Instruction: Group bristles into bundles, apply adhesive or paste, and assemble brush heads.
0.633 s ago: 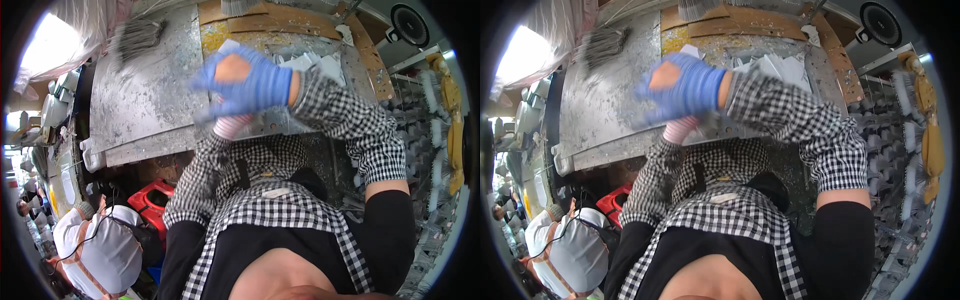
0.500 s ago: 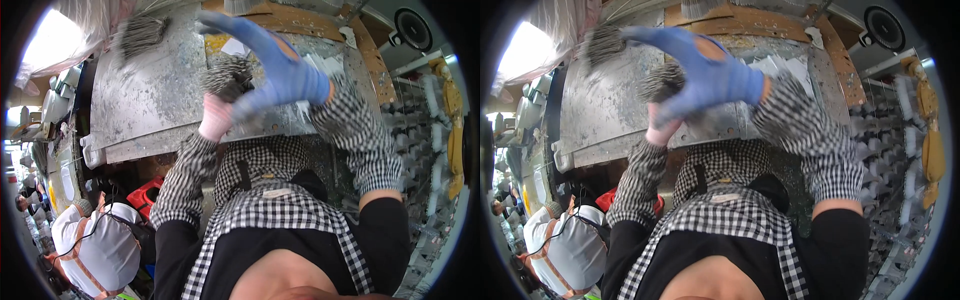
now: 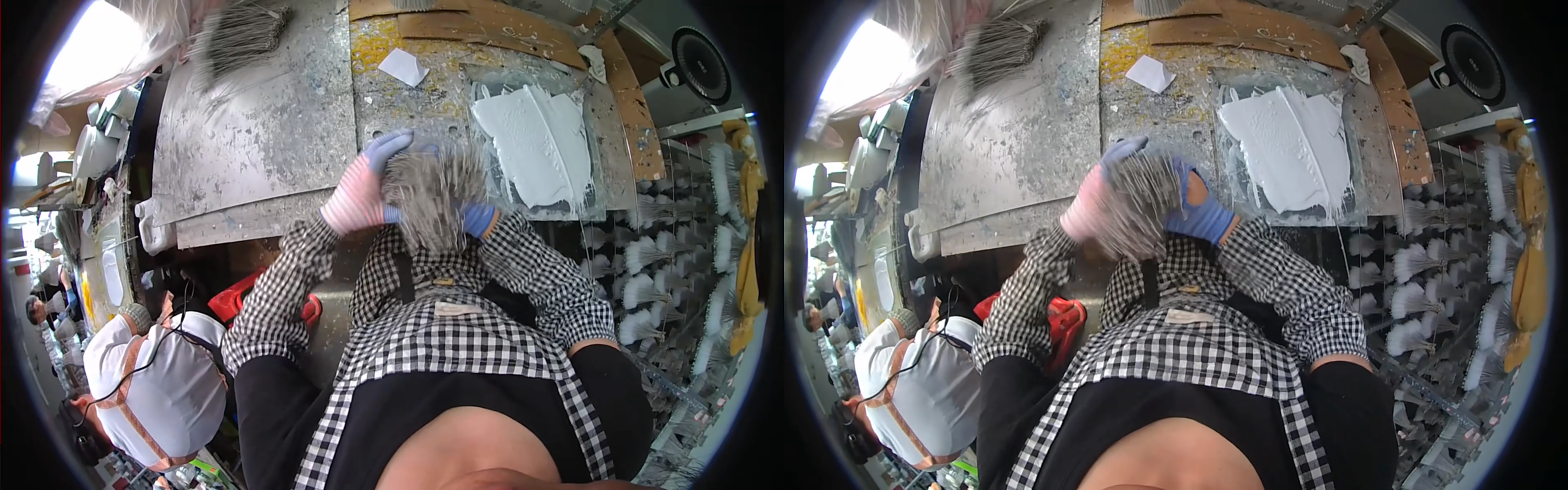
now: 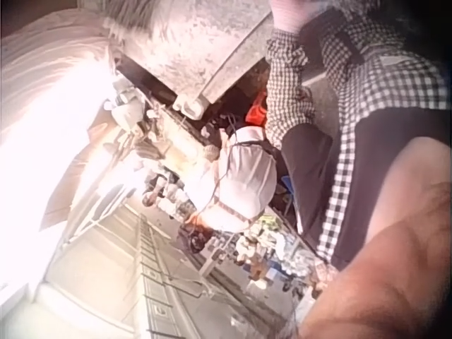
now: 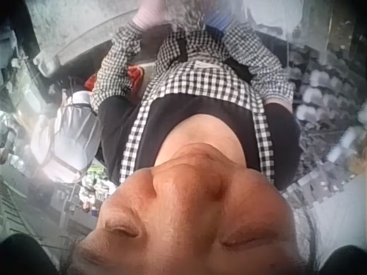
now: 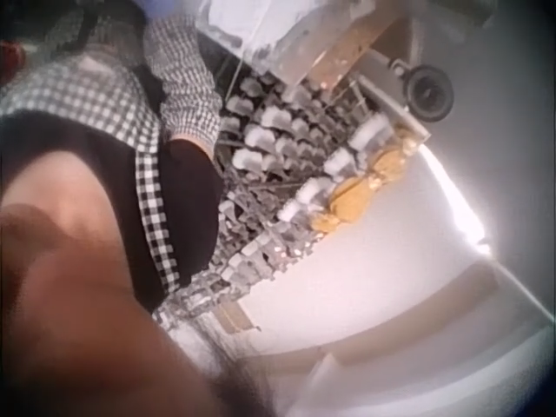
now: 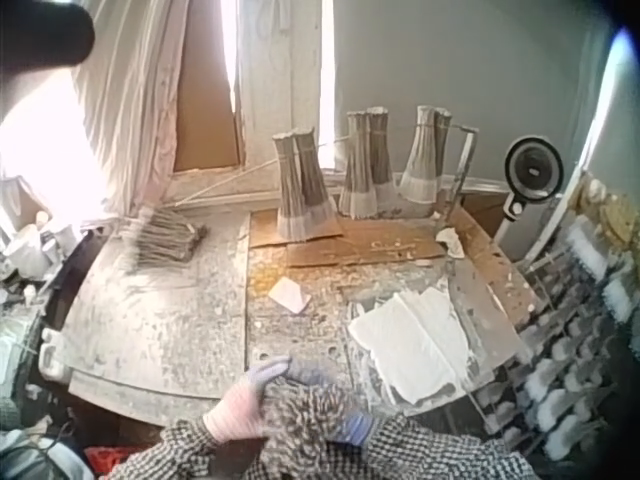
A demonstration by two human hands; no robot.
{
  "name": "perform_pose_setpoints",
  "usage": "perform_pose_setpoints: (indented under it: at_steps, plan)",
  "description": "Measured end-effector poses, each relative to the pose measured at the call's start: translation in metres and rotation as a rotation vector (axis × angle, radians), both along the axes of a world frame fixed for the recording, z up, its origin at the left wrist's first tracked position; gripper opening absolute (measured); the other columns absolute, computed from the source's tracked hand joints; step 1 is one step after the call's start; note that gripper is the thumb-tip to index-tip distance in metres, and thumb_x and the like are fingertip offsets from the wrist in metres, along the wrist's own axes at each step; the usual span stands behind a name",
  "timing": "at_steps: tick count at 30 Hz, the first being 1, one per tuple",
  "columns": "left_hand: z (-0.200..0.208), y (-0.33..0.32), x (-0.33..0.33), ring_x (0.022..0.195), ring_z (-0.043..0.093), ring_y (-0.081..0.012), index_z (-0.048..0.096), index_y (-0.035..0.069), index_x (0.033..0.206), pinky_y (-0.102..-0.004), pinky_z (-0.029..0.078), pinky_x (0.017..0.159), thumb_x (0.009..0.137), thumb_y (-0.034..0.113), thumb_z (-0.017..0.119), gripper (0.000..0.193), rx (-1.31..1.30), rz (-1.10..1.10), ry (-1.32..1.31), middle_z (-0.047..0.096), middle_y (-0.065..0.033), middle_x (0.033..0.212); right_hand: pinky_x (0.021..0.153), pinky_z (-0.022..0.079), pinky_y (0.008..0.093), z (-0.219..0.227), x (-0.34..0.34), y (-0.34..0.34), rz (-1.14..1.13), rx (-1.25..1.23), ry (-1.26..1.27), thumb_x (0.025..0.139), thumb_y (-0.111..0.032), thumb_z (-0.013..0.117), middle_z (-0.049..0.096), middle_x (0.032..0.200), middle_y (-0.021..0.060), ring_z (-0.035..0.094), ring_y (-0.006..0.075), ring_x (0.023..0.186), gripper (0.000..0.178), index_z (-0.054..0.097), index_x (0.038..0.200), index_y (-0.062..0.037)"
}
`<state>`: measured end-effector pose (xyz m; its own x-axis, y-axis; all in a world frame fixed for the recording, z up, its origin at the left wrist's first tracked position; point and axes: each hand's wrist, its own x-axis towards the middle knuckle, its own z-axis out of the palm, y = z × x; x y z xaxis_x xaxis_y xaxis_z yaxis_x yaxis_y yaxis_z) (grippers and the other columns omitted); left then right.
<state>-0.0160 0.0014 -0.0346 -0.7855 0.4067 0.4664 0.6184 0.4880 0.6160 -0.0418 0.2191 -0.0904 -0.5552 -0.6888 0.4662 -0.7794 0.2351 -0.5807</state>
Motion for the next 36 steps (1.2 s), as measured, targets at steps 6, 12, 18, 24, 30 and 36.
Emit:
perform_pose_setpoints:
  at_steps: [6, 12, 18, 24, 30, 36]
  plan:
    - [-0.035, -0.009, 0.0, 0.122, 0.056, -0.0404, 0.043, 0.003, 0.143, -0.0456, 0.045, 0.106, 0.067, 0.038, 0.085, 0.093, -0.114, 0.057, -0.358, 0.059, -0.0233, 0.131, 0.101, 0.046, 0.0441, -0.026, -0.008, 0.001, -0.083, 0.134, 0.063, 0.062, -0.034, 0.088, 0.059, 0.12, 0.0211, 0.058, 0.0396, 0.112, 0.089, 0.05, 0.135, -0.0009]
    - [-0.081, -0.013, 0.025, 0.126, 0.054, -0.0424, 0.045, 0.002, 0.14, -0.048, 0.039, 0.111, 0.066, 0.051, 0.082, 0.097, -0.234, 0.126, -0.168, 0.061, -0.0214, 0.13, 0.089, 0.048, 0.0473, -0.014, 0.003, 0.004, -0.038, -0.006, 0.194, 0.061, -0.03, 0.084, 0.06, 0.111, 0.0188, 0.059, 0.04, 0.099, 0.089, 0.048, 0.137, -0.0038]
    - [-0.036, 0.008, 0.041, 0.132, 0.05, -0.04, 0.042, 0.002, 0.143, -0.0498, 0.037, 0.114, 0.072, 0.054, 0.078, 0.094, -0.256, 0.206, -0.012, 0.057, -0.0195, 0.138, 0.099, 0.047, 0.0467, -0.033, 0.015, 0.013, -0.115, 0.246, -0.082, 0.065, -0.033, 0.088, 0.059, 0.118, 0.0189, 0.057, 0.0393, 0.11, 0.1, 0.038, 0.146, -0.0021]
    - [-0.011, 0.048, 0.139, 0.117, 0.061, -0.0198, 0.045, 0.0, 0.143, -0.0335, 0.048, 0.105, 0.088, 0.013, 0.074, 0.063, 0.888, 0.126, -0.99, 0.06, -0.0134, 0.134, 0.109, 0.045, 0.0402, 0.04, 0.084, 0.034, 0.031, 0.298, -0.788, 0.066, -0.044, 0.091, 0.058, 0.127, 0.0209, 0.057, 0.032, 0.12, 0.107, 0.037, 0.147, -0.0009]
    - [-0.04, 0.07, 0.16, 0.097, 0.067, -0.0153, 0.059, -0.001, 0.124, -0.0298, 0.054, 0.088, 0.08, 0.006, 0.073, 0.047, 0.96, 0.507, -1.158, 0.071, -0.0077, 0.109, 0.105, 0.048, 0.0352, 0.009, 0.107, 0.04, 0.046, -0.103, -1.541, 0.077, -0.025, 0.088, 0.064, 0.124, 0.0109, 0.059, 0.0201, 0.119, 0.073, 0.053, 0.136, 0.0005]
    - [-0.049, 0.079, 0.16, 0.078, 0.066, -0.0127, 0.063, 0.002, 0.114, -0.0266, 0.054, 0.066, 0.082, 0.012, 0.078, 0.037, 1.12, 0.597, -1.148, 0.071, -0.0065, 0.098, 0.065, 0.061, 0.0273, 0.015, 0.11, 0.027, -0.139, -0.205, -1.634, 0.084, -0.023, 0.082, 0.067, 0.111, 0.0109, 0.068, 0.0152, 0.091, 0.06, 0.053, 0.13, 0.0022]
